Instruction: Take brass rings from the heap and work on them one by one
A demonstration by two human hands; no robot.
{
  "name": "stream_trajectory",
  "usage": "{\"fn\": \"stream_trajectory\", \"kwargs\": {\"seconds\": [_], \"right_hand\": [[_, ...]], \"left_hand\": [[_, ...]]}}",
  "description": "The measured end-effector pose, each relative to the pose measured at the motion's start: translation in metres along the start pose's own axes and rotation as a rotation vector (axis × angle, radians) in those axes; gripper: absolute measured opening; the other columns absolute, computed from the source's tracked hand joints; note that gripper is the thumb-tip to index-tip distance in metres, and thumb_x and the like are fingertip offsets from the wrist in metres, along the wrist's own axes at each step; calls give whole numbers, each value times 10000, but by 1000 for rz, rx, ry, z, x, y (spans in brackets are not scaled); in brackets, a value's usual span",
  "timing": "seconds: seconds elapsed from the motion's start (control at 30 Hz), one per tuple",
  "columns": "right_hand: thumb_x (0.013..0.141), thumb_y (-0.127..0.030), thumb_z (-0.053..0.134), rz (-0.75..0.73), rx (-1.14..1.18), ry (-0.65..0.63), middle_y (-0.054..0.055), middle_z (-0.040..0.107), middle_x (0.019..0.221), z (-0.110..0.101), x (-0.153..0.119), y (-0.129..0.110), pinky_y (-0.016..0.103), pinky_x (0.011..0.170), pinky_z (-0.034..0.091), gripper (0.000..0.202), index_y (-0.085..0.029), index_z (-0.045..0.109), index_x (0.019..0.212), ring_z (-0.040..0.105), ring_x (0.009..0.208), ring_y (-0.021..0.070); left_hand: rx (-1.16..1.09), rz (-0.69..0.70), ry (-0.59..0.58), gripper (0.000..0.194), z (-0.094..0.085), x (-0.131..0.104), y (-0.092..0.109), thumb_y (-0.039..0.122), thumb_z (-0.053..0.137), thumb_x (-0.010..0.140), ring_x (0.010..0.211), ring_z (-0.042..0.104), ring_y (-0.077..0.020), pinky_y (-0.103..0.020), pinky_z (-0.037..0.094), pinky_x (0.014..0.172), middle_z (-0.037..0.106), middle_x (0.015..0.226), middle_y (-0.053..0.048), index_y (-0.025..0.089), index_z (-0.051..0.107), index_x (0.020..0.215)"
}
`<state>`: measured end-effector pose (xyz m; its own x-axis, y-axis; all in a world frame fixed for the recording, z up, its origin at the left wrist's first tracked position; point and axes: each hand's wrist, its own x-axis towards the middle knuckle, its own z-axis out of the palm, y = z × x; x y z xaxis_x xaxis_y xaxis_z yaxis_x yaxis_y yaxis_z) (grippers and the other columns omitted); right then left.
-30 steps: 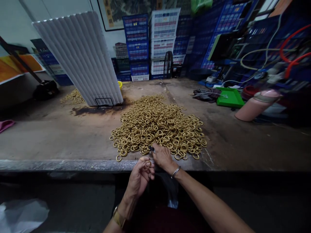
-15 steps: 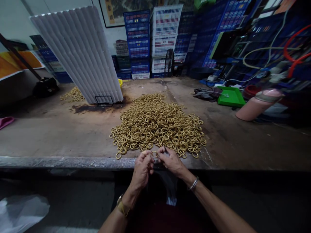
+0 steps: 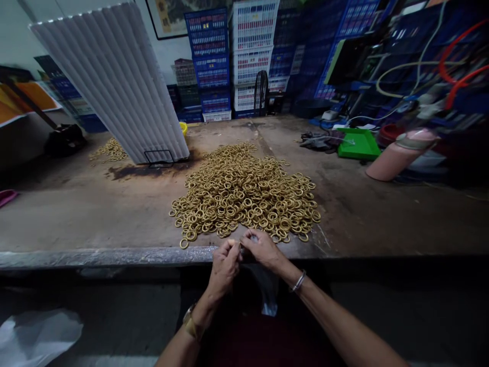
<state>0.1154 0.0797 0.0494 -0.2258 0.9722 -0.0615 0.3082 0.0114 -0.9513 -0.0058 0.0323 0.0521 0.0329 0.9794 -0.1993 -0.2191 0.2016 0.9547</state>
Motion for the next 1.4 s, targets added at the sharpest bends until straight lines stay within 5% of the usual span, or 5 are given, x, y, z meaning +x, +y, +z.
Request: {"fn": "stream_trajectory", "kwargs": {"seconds": [0.3, 0.47, 0.67, 1.07, 1.4], "right_hand": [[713, -296, 456, 115, 125, -46, -68, 449, 488, 2, -2, -1, 183, 397, 275, 129, -181, 494, 669, 336, 379, 56], [747, -251, 442, -58, -80, 38, -12, 543, 579, 2, -2, 6, 200, 546, 367, 165, -163, 544, 653, 479, 550, 95], [767, -182, 443, -290, -396, -86, -13, 542, 587, 3, -10, 11, 203, 527, 302, 135, -177, 553, 689, 447, 537, 95], [739, -143, 430, -251, -590, -231, 15, 597, 664, -2, -8, 3, 211, 541, 277, 144, -174, 571, 738, 476, 583, 109], [827, -257, 394, -155, -829, 42, 52, 643, 758, 7, 22, -1, 236, 578, 291, 200, -193, 556, 923, 571, 671, 153]], "left_hand": [[-189, -106, -60, 316, -2, -2, 0, 456, 571, 715, 355, 224, -4, -139, 135, 340, 430, 550, 72, 168, 442, 704], [-209, -64, -23, 311, -3, -2, -4, 461, 563, 723, 362, 229, -7, -142, 149, 351, 437, 559, 73, 176, 438, 713], [-126, -12, -17, 301, -5, 2, -6, 456, 529, 753, 378, 238, -25, -161, 165, 363, 382, 526, 77, 175, 444, 688], [64, 184, 6, 299, -7, 2, -8, 412, 509, 783, 530, 365, -73, -190, 304, 506, 420, 573, 37, 161, 460, 629], [-429, -163, -75, 305, -5, -11, 4, 444, 565, 726, 428, 337, -32, -158, 198, 359, 533, 697, -2, 149, 486, 703]]}}
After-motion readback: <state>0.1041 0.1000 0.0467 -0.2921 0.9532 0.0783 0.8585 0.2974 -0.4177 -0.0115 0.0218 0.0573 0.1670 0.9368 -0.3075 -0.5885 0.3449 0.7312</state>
